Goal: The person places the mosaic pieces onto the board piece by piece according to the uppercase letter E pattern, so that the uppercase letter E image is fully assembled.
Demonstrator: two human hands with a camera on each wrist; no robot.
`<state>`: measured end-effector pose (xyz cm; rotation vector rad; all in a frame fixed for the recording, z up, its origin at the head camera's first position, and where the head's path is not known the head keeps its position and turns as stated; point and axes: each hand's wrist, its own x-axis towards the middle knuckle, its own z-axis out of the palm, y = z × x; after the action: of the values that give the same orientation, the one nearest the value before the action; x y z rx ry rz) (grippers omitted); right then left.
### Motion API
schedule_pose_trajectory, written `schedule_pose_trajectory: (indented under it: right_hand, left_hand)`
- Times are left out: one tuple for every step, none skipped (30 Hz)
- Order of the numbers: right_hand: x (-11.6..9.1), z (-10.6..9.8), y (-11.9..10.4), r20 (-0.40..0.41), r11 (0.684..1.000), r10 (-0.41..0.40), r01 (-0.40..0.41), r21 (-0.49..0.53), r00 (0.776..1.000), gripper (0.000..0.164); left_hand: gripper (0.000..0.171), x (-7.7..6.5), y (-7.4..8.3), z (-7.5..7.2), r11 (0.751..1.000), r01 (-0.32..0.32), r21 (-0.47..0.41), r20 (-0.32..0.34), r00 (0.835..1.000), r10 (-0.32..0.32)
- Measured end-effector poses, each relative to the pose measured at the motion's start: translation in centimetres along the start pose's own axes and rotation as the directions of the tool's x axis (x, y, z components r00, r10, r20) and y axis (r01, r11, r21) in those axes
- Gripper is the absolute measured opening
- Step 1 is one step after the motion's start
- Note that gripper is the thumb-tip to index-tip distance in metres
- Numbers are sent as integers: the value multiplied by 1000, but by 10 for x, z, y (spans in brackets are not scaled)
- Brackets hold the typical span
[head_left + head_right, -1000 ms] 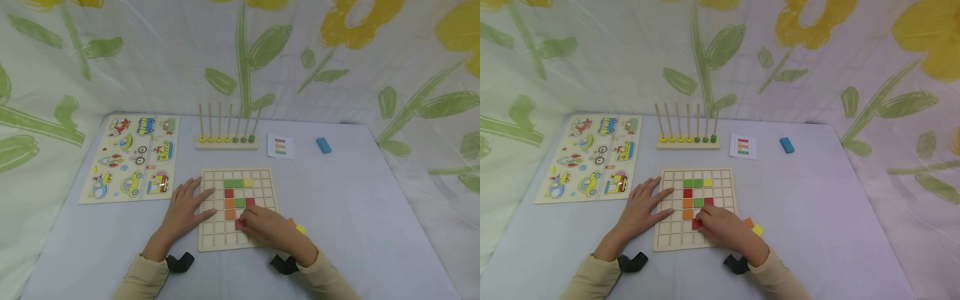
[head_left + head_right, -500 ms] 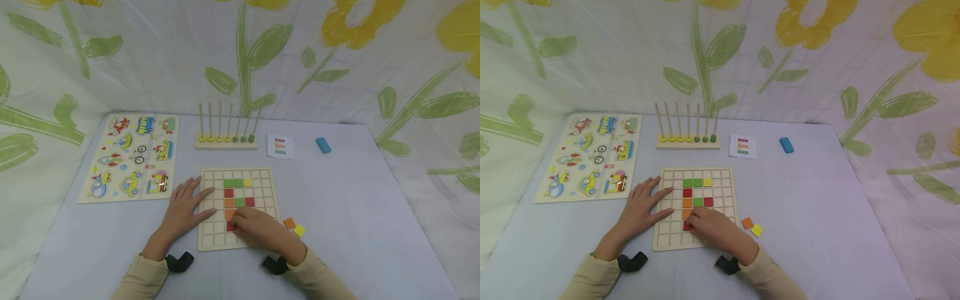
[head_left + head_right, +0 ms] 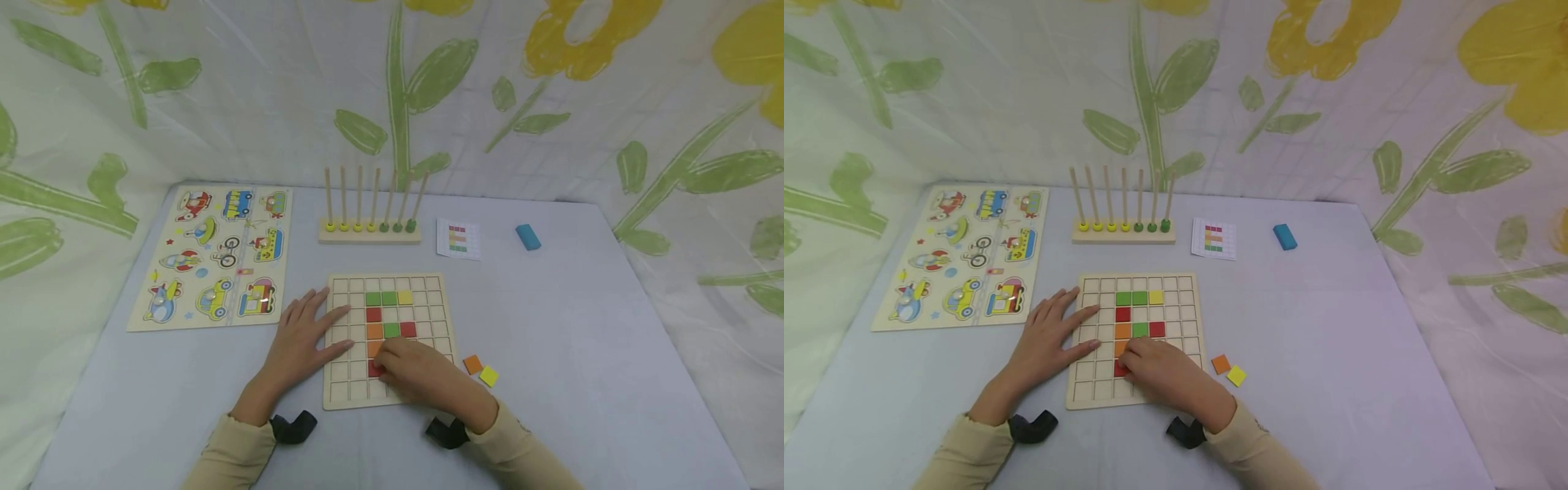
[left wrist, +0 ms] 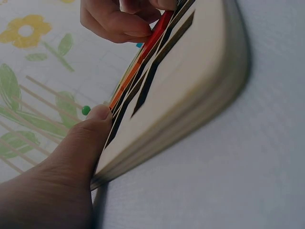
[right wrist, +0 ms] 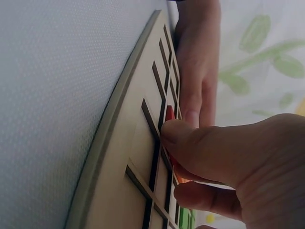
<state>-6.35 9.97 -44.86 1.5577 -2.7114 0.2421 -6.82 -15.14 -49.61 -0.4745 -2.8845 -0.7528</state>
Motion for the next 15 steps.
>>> schedule_pose_trajectory:
  right_hand:
    - [0, 0, 0, -2, 1000, -1, 1, 0, 1000, 17]
    - [0, 0, 0, -4, 1000, 1, -1, 2, 1000, 17]
    - [0, 0, 0, -7, 1000, 1, -1, 6, 1000, 17]
    - [-1, 0, 0, -10, 1000, 3, -3, 10, 1000, 17]
    - [-1, 0, 0, -13, 1000, 4, -4, 14, 1000, 17]
    - [-1, 0, 0, -16, 1000, 5, -5, 17, 1000, 16]
    - [-1, 0, 0, -19, 1000, 7, -6, 19, 1000, 15]
    - [-1, 0, -1, -23, 1000, 9, -8, 22, 1000, 15]
    - [-1, 0, -1, -25, 1000, 10, -10, 25, 1000, 14]
    - [-1, 0, -1, -28, 1000, 11, -11, 26, 1000, 14]
    - [-1, 1, -1, -31, 1000, 12, -11, 29, 999, 14]
    - [-1, 1, -1, -34, 999, 12, -11, 32, 999, 13]
    - [-1, 1, -1, -37, 999, 11, -10, 34, 999, 13]
    - [-1, 1, -1, -39, 999, 10, -9, 36, 999, 13]
    - [-1, 1, -1, -40, 999, 9, -8, 37, 999, 13]
  left_hand:
    - [64, 0, 0, 0, 1000, 2, 1, 3, 1000, -2]
    - [64, 0, 0, 0, 1000, 4, 0, 6, 1000, -4]
    - [65, 0, 0, 0, 1000, 6, 1, 8, 1000, -6]
    - [65, 0, 1, 0, 1000, 8, 1, 9, 1000, -8]
    - [65, 0, 1, -1, 1000, 9, 1, 10, 1000, -9]
    - [65, 0, 1, -1, 1000, 9, 0, 10, 1000, -9]
    - [65, 0, 1, -1, 1000, 8, 0, 9, 1000, -8]
    - [65, 0, 1, -1, 1000, 7, -1, 8, 1000, -7]
    - [64, 0, 1, -1, 1000, 5, -2, 6, 1000, -5]
    - [64, 0, 1, -1, 1000, 4, -3, 5, 1000, -4]
    - [64, 0, 1, -1, 1000, 2, -4, 4, 1000, -2]
    - [64, 0, 1, -1, 1000, 2, -5, 4, 1000, -2]
    - [64, 0, 1, 0, 1000, 1, -5, 5, 1000, -1]
    - [64, 0, 1, -1, 1000, 2, -6, 6, 1000, -2]
    - [64, 0, 0, 0, 1000, 1, -5, 6, 1000, -1]
